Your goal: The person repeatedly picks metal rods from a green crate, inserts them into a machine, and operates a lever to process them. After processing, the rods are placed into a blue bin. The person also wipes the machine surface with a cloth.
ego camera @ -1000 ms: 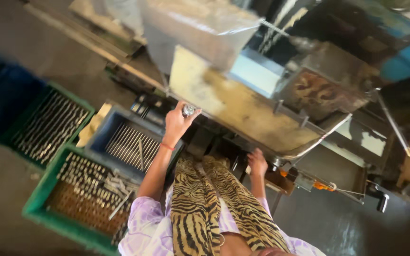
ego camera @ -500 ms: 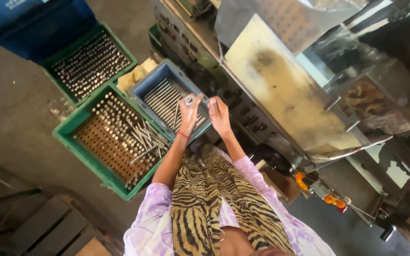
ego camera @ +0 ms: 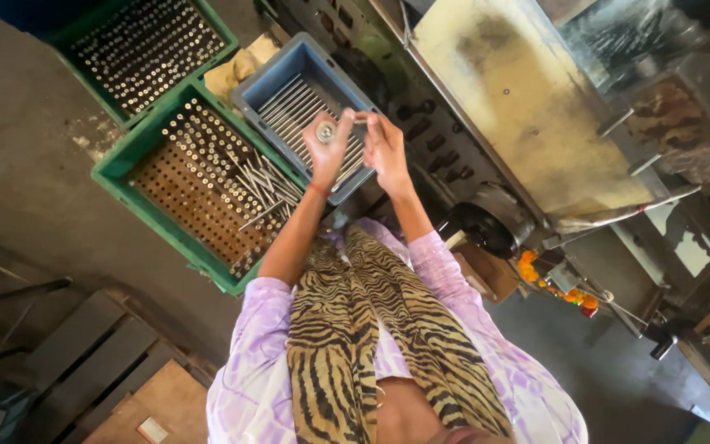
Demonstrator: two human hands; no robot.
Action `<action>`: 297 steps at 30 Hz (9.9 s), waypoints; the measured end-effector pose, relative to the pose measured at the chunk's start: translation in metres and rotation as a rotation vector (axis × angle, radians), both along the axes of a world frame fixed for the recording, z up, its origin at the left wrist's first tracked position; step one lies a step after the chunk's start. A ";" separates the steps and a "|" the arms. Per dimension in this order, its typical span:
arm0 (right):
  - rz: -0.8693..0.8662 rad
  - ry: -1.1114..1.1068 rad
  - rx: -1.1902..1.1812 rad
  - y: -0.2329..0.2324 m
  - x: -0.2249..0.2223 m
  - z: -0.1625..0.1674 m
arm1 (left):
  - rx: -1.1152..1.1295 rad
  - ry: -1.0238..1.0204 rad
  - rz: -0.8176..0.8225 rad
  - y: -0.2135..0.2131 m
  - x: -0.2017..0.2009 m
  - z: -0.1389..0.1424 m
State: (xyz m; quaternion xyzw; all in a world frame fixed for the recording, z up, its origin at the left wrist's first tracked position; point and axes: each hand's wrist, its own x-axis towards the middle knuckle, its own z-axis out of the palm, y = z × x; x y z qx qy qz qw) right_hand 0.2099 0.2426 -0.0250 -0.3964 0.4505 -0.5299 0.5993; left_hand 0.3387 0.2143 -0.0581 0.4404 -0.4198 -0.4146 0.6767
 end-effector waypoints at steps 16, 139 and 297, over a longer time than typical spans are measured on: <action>-0.668 -0.317 -0.297 -0.038 -0.023 0.023 | 0.224 -0.818 -0.424 -0.009 -0.022 -0.040; -0.480 0.682 -0.173 0.150 -0.047 -0.062 | 0.290 -1.767 -0.754 0.195 0.190 -0.126; -1.427 1.711 0.744 0.313 -0.479 0.043 | 0.705 0.596 -0.758 -0.190 -0.409 0.047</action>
